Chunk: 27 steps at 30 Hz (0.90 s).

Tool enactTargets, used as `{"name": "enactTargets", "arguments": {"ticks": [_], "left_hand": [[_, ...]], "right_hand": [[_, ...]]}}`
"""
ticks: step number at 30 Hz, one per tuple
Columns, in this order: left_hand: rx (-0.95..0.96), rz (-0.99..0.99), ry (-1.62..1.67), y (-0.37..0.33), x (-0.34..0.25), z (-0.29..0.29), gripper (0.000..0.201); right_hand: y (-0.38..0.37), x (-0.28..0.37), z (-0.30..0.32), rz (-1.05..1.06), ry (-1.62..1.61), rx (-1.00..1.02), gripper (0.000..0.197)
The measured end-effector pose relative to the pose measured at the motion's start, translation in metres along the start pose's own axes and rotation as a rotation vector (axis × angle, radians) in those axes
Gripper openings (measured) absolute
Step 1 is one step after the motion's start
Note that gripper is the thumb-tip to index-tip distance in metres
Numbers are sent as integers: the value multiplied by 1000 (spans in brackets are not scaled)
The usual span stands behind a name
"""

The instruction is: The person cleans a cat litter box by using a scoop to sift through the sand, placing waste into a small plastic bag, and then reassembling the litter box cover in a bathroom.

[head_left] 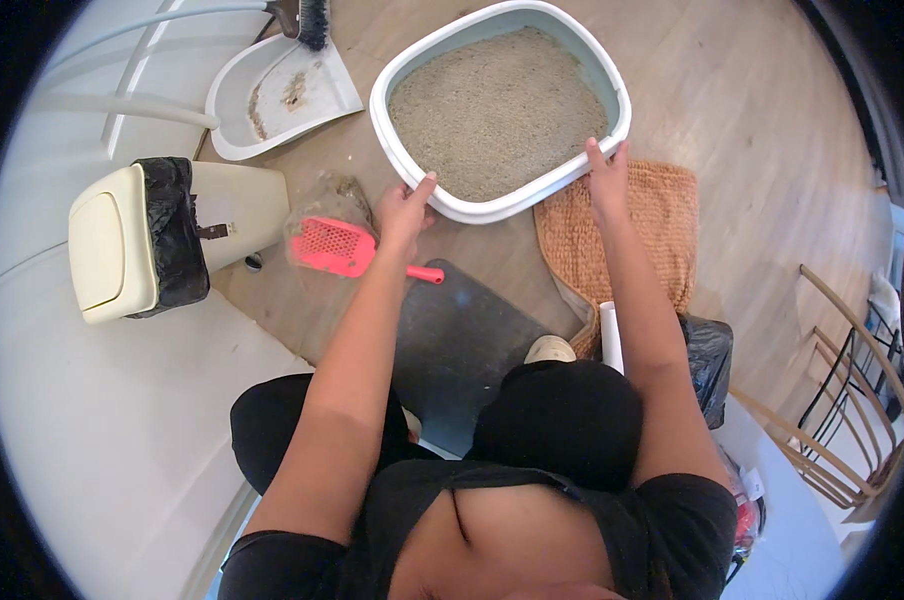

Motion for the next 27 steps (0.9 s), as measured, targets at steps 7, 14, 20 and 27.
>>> {"name": "enactTargets", "arguments": {"ticks": [7,14,20,27], "left_hand": [[79,22,129,-20,11,17,58],[254,249,149,-7,22,-34,62],[206,101,268,-11,37,-34,48],[179,157,305,-16,41,-45,39]], "right_hand": [[6,5,-21,-144,-140,82,45],[8,-42,37,243,618,-33,77],[144,-80,46,412,1642,544,57],[103,-98,119,409,1509,164,47]]}}
Point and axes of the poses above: each hand's wrist, its own y-axis away from the middle knuckle, its own z-axis out of the back of the hand, x = y × z, the point moved 4 cm from there along -y, towards the middle knuckle, and after that the axes turned 2 degrees about -x, right-handed, at the moved point
